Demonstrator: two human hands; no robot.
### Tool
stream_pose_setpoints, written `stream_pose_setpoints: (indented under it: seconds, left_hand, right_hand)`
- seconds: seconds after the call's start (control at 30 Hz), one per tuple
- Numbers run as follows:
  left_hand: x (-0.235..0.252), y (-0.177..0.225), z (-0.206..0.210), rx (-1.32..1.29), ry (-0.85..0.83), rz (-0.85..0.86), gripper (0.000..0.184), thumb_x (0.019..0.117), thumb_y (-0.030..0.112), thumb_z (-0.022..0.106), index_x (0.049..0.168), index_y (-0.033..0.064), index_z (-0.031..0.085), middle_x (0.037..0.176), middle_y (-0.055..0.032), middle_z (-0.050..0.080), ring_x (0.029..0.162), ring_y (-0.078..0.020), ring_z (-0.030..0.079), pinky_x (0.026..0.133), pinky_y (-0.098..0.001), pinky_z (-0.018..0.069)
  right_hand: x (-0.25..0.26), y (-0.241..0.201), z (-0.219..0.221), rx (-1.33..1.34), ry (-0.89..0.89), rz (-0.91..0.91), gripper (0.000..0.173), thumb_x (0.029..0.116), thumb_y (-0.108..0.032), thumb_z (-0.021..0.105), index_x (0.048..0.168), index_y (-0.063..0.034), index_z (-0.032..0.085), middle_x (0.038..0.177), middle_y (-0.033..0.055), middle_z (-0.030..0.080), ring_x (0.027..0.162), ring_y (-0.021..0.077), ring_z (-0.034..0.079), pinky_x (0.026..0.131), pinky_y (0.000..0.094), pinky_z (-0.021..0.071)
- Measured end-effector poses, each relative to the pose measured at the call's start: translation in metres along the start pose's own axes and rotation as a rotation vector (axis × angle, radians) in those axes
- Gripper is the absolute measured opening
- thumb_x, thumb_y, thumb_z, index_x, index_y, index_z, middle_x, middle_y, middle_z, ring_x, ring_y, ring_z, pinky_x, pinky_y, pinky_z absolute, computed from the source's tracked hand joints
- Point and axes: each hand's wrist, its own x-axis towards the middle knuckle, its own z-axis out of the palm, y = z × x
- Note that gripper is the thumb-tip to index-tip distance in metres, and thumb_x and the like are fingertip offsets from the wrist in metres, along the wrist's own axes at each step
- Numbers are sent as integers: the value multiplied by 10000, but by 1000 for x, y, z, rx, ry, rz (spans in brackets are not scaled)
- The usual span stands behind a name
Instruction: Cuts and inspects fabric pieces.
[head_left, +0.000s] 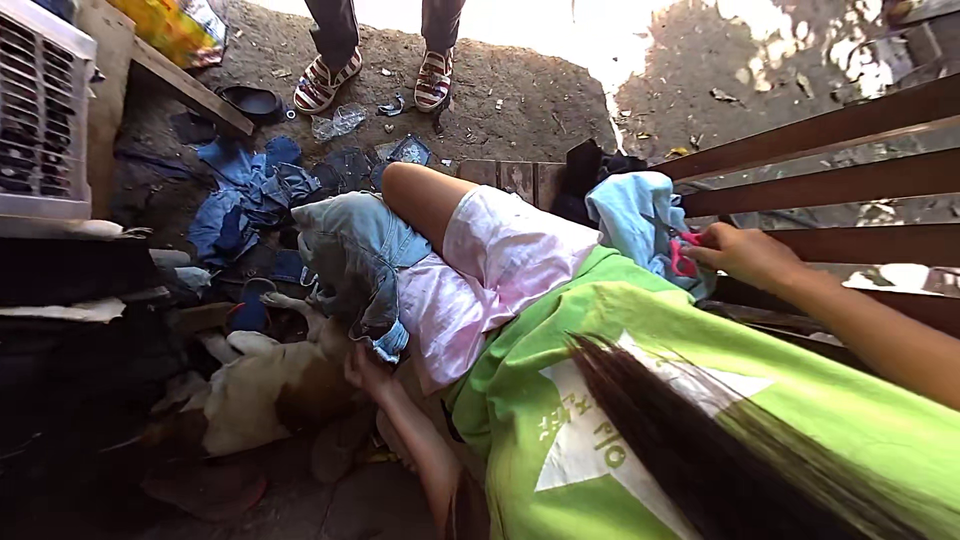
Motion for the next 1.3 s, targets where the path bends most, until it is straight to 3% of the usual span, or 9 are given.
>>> stream_pose_setpoints:
  seconds: [0.13,0.33,0.5,0.57,0.7,0.8,1.07,1.2,1.3]
  left_hand:
    - [-6,1,-5,66,-28,22,498,1071,125,466,1501,-87,329,1398,-289,473,1150,-270,544,972,-387,474]
    - [-14,22,3,158,-159,162,332,1058,44,462,1337,-133,492,1218,-215,582,1002,-133,590,886,-263,493]
    - [-28,40,8,114,-202,384,341,1038,69,486,1306,-143,493,1153,-167,593,991,-74,599,900,-217,495]
    - [-37,47,11,151,-333,500,426,1005,108,501,1331,-161,451,1215,-187,577,1072,-78,576,938,-215,476]
    - [-30,47,19,399,-482,760,731,902,406,654,1393,-117,510,1406,-282,517,1284,-277,530,1056,-388,457]
    - [-35,65,24,585,-455,812,696,834,288,764,1394,-68,556,1429,-270,531,1338,-399,499,1102,-588,368]
    - [-29,84,43,728,-318,1027,289,929,-21,570,1194,-32,685,1208,-224,674,1103,-366,669,951,-528,526]
    - [-23,86,47,838,-317,980,252,1011,-10,432,1187,-42,611,1065,-255,664,880,-397,687,753,-543,560]
    - [-17,102,43,895,-445,966,273,1008,5,406,1206,-43,586,960,-265,665,803,-424,680,688,-571,547]
  right_hand:
    - [-18,-26,-1,-246,67,-1,356,990,-235,662,1153,79,624,1037,387,651,1031,612,613,793,757,427]
    - [-6,-45,-10,-469,-138,2,352,1028,-250,586,1060,79,709,1206,325,641,1159,536,591,860,724,439]
    - [3,-76,-57,-360,11,-196,356,989,-317,676,944,34,710,987,305,679,958,545,642,733,736,457]
    - [6,-119,-75,-230,67,-348,342,1023,-324,628,1133,-7,694,997,290,691,940,544,652,734,741,457]
    - [46,-219,-57,-195,12,-545,423,1077,-405,484,1311,-82,623,1032,293,695,996,558,648,786,751,451]
    - [86,-273,-25,-316,-93,-540,486,1090,-436,419,1296,-53,635,1155,305,672,1127,546,613,872,753,435]
    - [131,-293,-5,-60,-409,-493,322,1040,-156,518,1330,-29,576,1055,231,703,911,383,694,804,577,540]
    - [129,-289,-8,-26,-509,-566,426,996,-169,657,1388,-53,537,1156,254,669,1020,427,653,874,614,503]
    - [143,-287,-2,-125,-345,-803,319,924,-184,751,1210,-54,696,1125,219,711,1079,438,657,950,675,456]
